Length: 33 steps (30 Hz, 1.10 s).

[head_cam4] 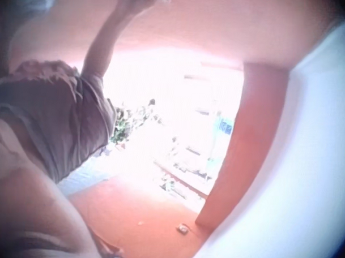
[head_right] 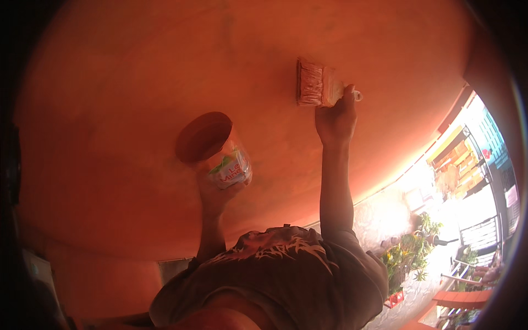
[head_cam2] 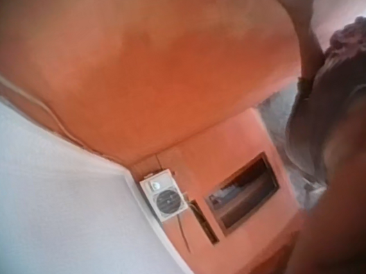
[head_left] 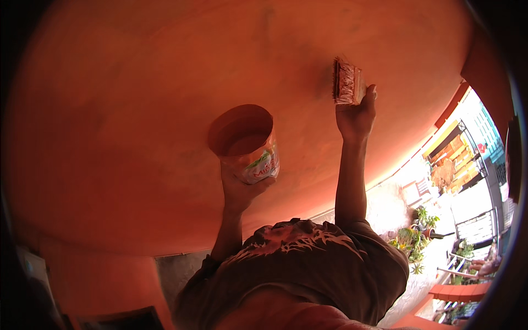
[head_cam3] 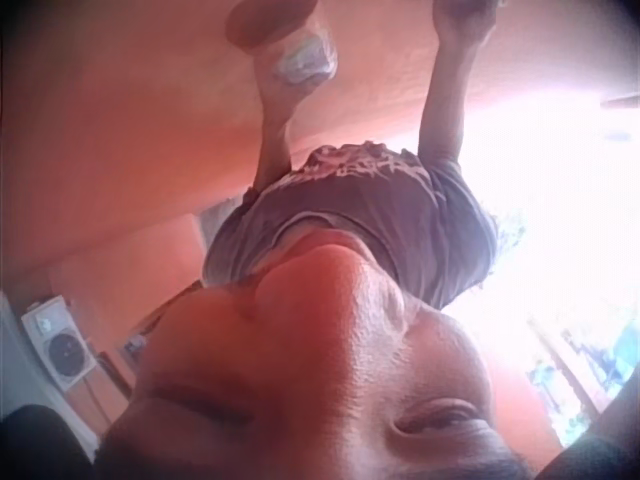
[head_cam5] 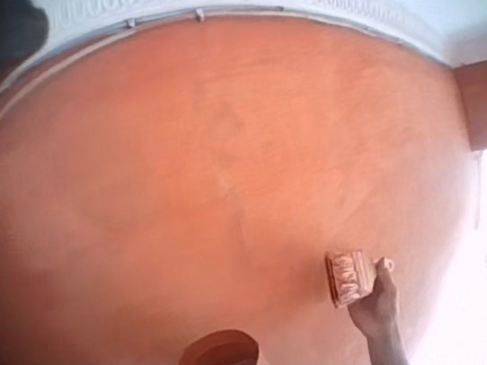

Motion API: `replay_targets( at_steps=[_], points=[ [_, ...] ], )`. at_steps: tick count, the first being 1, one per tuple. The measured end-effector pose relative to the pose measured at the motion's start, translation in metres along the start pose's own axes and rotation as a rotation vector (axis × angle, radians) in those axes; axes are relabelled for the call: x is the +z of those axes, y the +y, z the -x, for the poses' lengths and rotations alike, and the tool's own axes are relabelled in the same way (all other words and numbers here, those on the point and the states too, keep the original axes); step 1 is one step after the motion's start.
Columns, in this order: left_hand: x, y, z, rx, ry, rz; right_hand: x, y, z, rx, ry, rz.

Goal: The person paints a ceiling with a reddish-orange paint using a wide brush and a small container. They repeatedly dip the brush into the container and apply paint to the ceiling surface in broad strokes.

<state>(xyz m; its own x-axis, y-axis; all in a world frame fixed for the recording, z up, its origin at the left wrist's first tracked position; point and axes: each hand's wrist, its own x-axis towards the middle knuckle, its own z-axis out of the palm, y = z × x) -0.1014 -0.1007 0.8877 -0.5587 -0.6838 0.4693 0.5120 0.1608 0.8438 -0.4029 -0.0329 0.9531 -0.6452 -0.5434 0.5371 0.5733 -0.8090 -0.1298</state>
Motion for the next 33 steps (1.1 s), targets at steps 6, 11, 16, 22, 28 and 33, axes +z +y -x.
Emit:
replay_targets(
  at_steps=[6,11,16,22,28,33],
  points=[
    [0.017,0.037,-0.002,0.154,0.059,0.09,0.1,0.007,-0.06,0.094,-0.445,-0.021],
    [-0.01,0.049,0.008,0.195,0.145,0.005,0.231,0.058,-0.107,0.009,-0.805,0.135],
    [-0.015,0.084,0.013,0.252,0.296,-0.164,0.357,0.127,-0.11,-0.635,-0.916,0.722],
    [0.005,0.066,0.014,0.353,0.42,-0.199,0.366,0.145,-0.112,-0.329,-0.825,0.542],
    [-0.007,0.044,0.019,0.343,0.48,-0.299,0.318,0.178,-0.125,-0.186,-0.714,0.475],
    [-0.014,0.044,0.026,0.384,0.517,-0.377,0.328,0.183,-0.113,-0.112,-0.591,0.49]
  ],
)
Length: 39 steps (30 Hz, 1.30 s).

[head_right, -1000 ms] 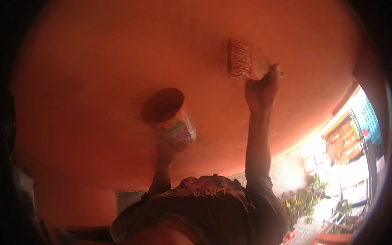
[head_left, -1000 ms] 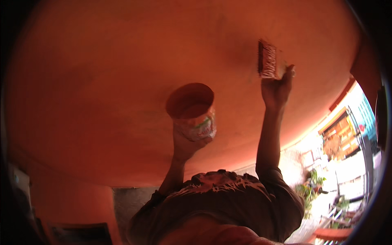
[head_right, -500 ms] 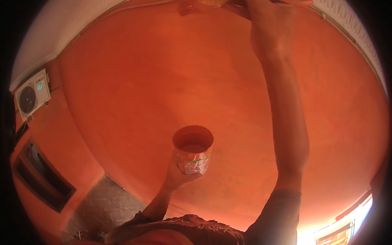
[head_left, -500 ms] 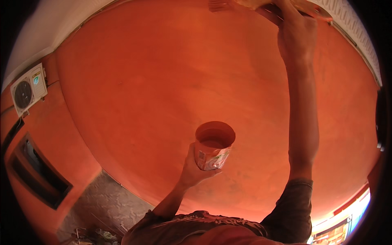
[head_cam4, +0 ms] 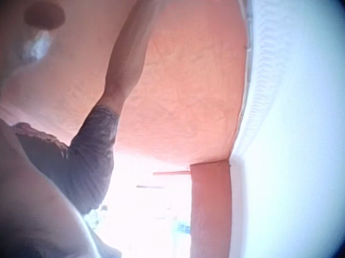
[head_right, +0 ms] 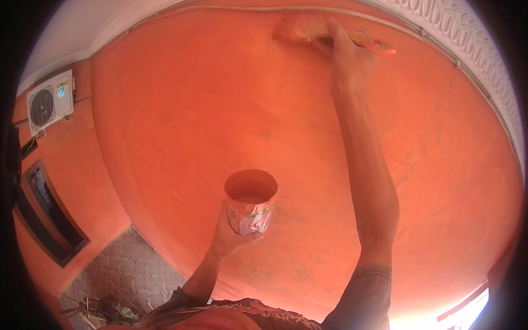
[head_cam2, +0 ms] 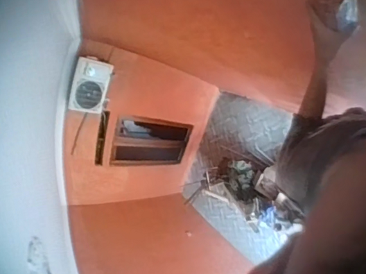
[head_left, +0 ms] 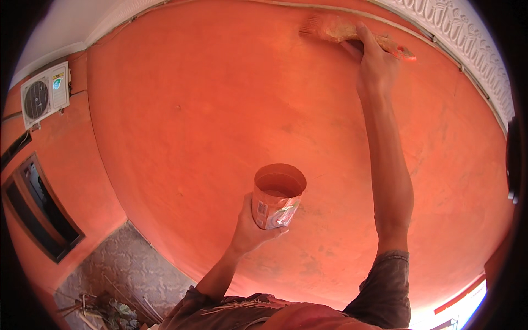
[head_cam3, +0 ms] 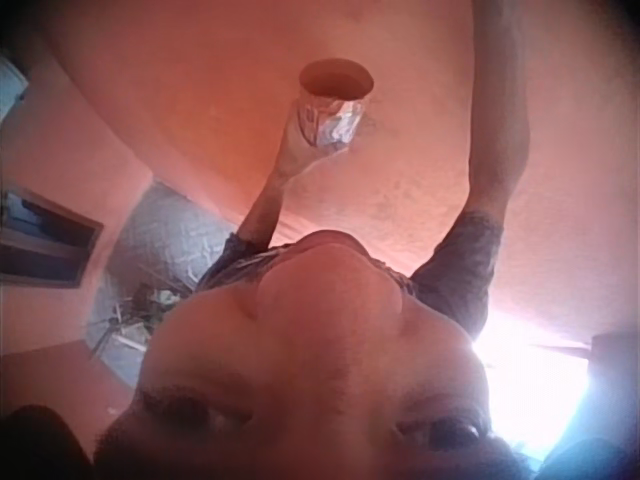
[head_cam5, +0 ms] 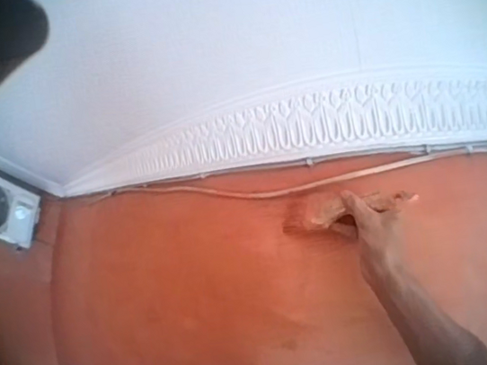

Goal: The person paints a ceiling with a reddish-orange paint using a wide brush and a small container. They repeatedly dip the brush into the container and apply paint to the ceiling surface in broad strokes.

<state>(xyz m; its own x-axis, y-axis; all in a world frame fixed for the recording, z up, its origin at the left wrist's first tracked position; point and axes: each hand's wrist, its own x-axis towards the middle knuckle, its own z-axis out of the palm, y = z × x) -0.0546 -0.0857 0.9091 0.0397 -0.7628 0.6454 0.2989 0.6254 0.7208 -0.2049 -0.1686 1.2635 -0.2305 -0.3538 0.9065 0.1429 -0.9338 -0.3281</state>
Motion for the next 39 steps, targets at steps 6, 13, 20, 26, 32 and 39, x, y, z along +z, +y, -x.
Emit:
replay_targets(
  at_steps=[6,13,20,26,32,39],
  points=[
    [0.0,0.028,-0.005,0.018,0.019,0.024,0.035,0.001,-0.031,-0.125,-0.005,-0.008],
    [-0.006,0.037,-0.005,-0.035,0.024,0.044,0.067,0.004,-0.051,-0.378,-0.152,-0.14],
    [-0.007,0.034,-0.007,-0.028,-0.025,0.044,0.075,0.008,-0.066,-0.614,-0.052,0.145],
    [0.0,0.052,-0.014,-0.057,-0.066,0.156,0.082,-0.021,-0.066,-0.684,0.053,0.298],
    [0.013,0.056,-0.011,-0.056,-0.152,0.118,-0.011,-0.081,-0.076,-0.81,0.15,0.585],
    [0.014,0.044,-0.02,-0.086,-0.258,0.122,-0.128,-0.178,-0.068,-0.644,0.122,0.843]
  ],
)
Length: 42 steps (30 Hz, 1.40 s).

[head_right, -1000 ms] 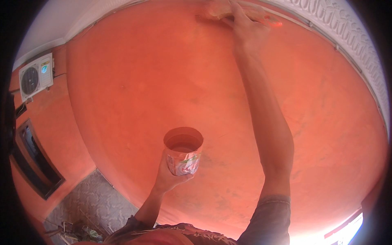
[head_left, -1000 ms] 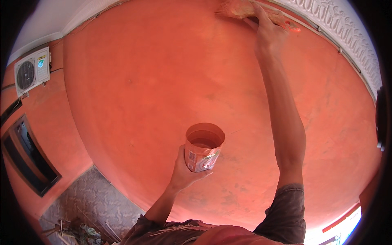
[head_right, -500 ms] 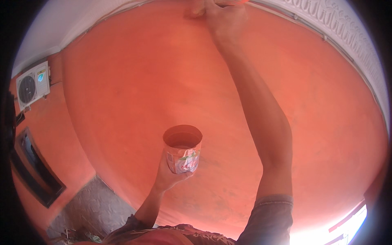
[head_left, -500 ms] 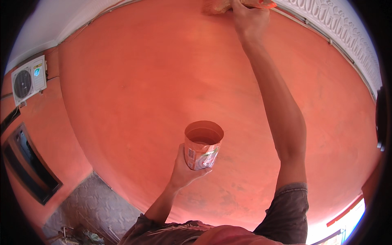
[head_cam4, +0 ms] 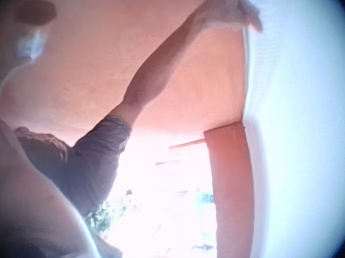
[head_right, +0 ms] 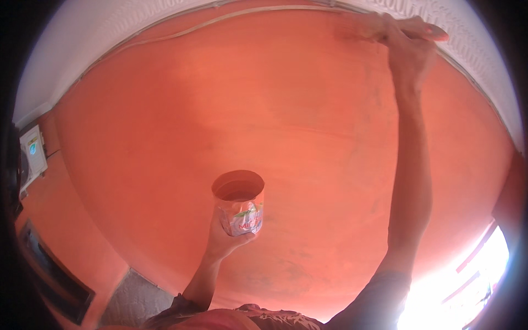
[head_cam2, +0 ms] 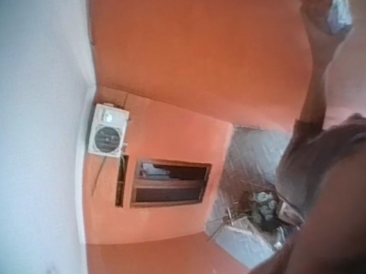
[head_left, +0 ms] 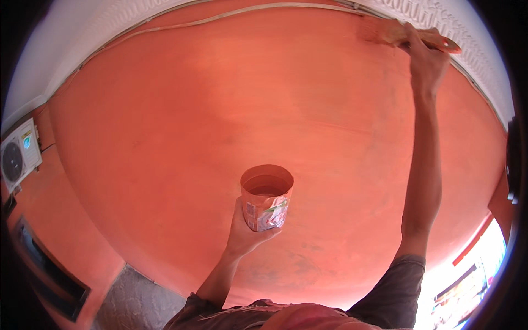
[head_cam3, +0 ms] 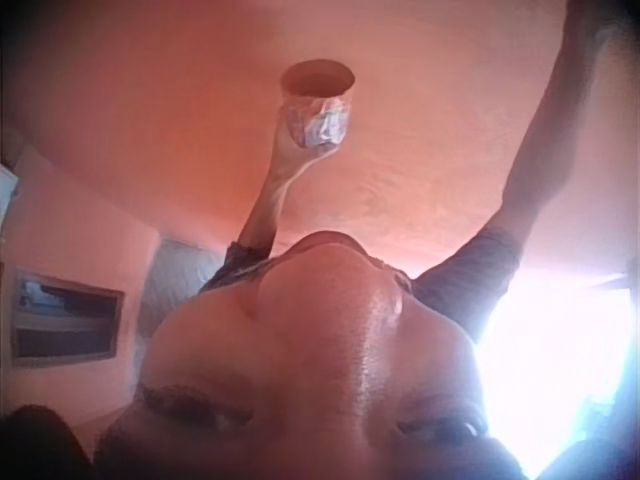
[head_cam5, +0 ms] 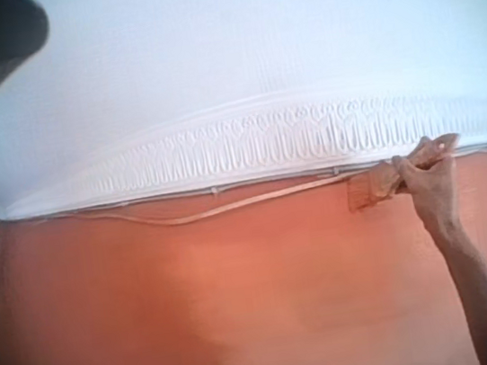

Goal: The person paints a ceiling with a reddish-orange paint using a wide brush and a small container. They repeatedly dip the brush into the container and apply paint to the ceiling surface in broad strokes.

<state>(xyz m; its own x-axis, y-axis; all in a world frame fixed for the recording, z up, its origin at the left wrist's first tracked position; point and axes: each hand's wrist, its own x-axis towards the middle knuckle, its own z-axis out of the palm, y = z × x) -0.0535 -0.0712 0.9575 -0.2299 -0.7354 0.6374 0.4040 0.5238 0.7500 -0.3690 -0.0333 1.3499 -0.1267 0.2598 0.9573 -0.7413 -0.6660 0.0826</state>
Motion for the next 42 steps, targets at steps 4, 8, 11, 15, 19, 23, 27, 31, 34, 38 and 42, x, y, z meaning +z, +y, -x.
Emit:
replay_targets(
  at_steps=[4,8,11,15,19,23,27,31,34,38,42],
  points=[
    [-0.01,-0.013,-0.006,0.026,-0.018,0.014,-0.056,0.018,-0.01,0.124,0.101,0.279],
    [-0.007,-0.009,-0.01,0.043,-0.051,0.09,-0.101,0.025,-0.018,0.166,0.142,0.143],
    [-0.013,-0.013,-0.01,0.007,-0.048,0.107,-0.107,-0.004,0.013,0.146,0.128,-0.048],
    [-0.009,-0.006,-0.012,0.071,-0.041,0.142,-0.069,-0.036,0.05,0.071,0.076,-0.143],
    [-0.023,-0.015,-0.006,-0.028,-0.049,0.007,-0.001,-0.064,0.054,-0.054,-0.071,-0.22],
    [-0.018,-0.012,-0.005,-0.029,-0.039,-0.024,0.078,-0.11,0.022,-0.088,-0.195,-0.385],
    [0.002,-0.003,-0.01,0.074,0.023,0.061,0.136,-0.123,-0.016,-0.31,-0.56,-0.542],
    [-0.005,0.0,-0.003,0.074,0.098,0.023,0.173,-0.13,-0.018,-0.322,-0.685,-0.673],
    [-0.004,-0.003,-0.005,0.074,0.095,0.019,0.176,-0.123,-0.009,-0.265,-0.633,-0.563],
    [-0.012,0.003,-0.003,0.077,0.092,0.004,0.151,-0.08,-0.008,-0.436,-0.559,-0.409],
    [-0.007,0.004,-0.008,0.066,0.059,0.037,0.074,-0.064,-0.027,-0.381,-0.506,-0.097]
  ],
)
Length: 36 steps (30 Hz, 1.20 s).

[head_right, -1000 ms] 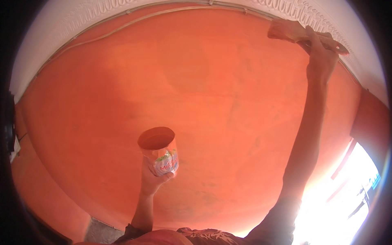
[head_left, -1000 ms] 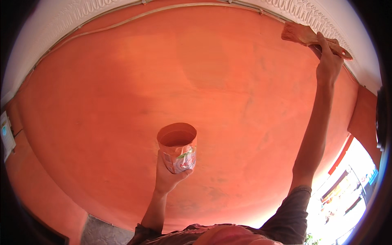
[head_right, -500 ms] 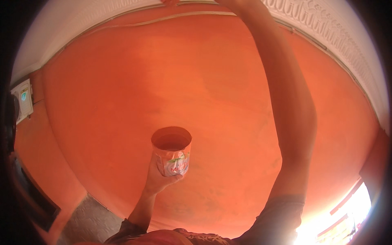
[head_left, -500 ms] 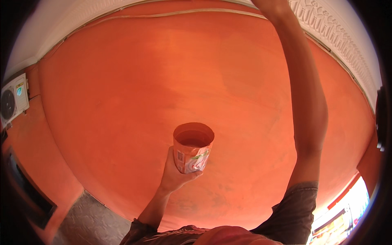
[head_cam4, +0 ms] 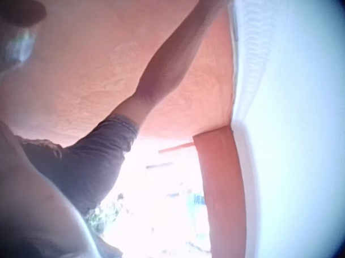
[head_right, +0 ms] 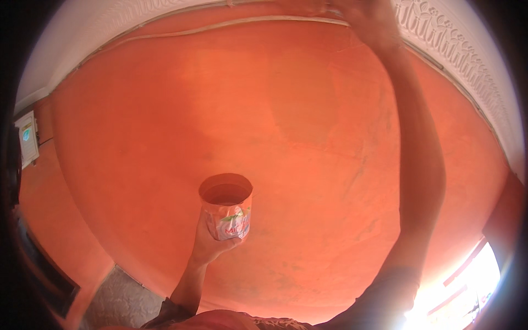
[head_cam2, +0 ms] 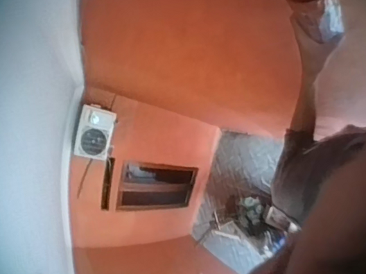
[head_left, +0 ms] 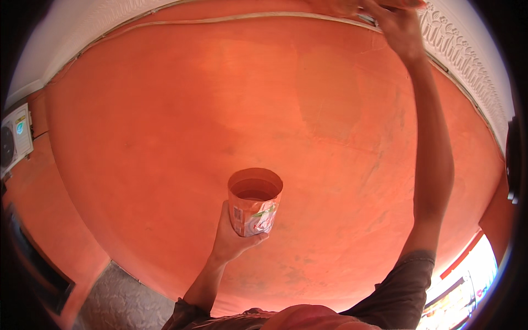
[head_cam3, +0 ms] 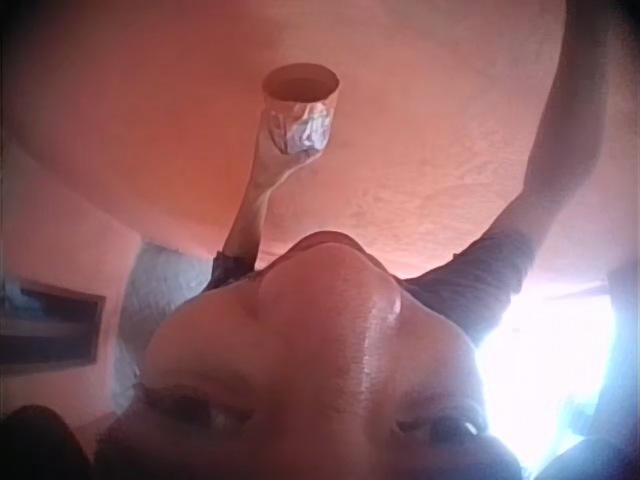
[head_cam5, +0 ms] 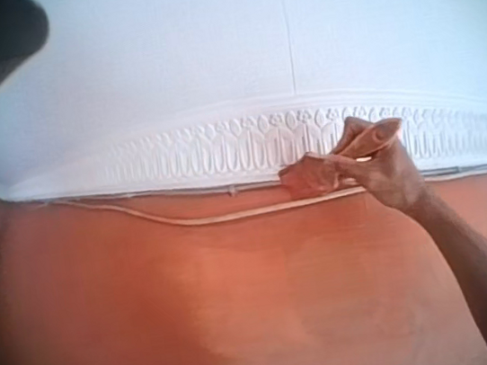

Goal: The person paints a ceiling with a reddish-orange paint using a wide brush and a small container. They repeatedly dip the brush into the container and apply paint to the ceiling surface in broad strokes.

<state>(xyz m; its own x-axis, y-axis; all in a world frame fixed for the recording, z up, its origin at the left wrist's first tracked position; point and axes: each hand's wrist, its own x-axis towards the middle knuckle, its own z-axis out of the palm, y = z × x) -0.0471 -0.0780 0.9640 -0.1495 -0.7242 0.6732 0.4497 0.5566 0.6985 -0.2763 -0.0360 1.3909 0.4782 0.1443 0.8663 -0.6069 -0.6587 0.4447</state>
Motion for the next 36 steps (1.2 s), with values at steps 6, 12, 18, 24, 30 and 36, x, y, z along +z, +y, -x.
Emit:
replay_targets(
  at_steps=[6,12,18,24,30,36],
  points=[
    [-0.006,-0.001,-0.004,0.001,-0.048,0.027,-0.04,-0.02,0.014,-0.088,0.059,0.24],
    [-0.002,-0.001,0.0,-0.034,-0.003,0.095,0.034,-0.031,-0.032,-0.255,-0.086,-0.278],
    [-0.006,-0.012,0.003,-0.035,0.013,0.061,0.066,-0.016,-0.051,-0.307,-0.338,-0.109],
    [-0.004,-0.008,0.002,-0.067,0.003,0.044,-0.034,-0.016,-0.001,-0.055,-0.277,0.306],
    [0.003,0.002,0.005,-0.049,0.077,0.066,-0.035,-0.011,0.031,-0.294,-0.383,0.696],
    [0.008,-0.012,0.003,-0.005,0.057,0.043,0.025,-0.002,0.021,-0.604,-0.286,0.68]
  ],
)
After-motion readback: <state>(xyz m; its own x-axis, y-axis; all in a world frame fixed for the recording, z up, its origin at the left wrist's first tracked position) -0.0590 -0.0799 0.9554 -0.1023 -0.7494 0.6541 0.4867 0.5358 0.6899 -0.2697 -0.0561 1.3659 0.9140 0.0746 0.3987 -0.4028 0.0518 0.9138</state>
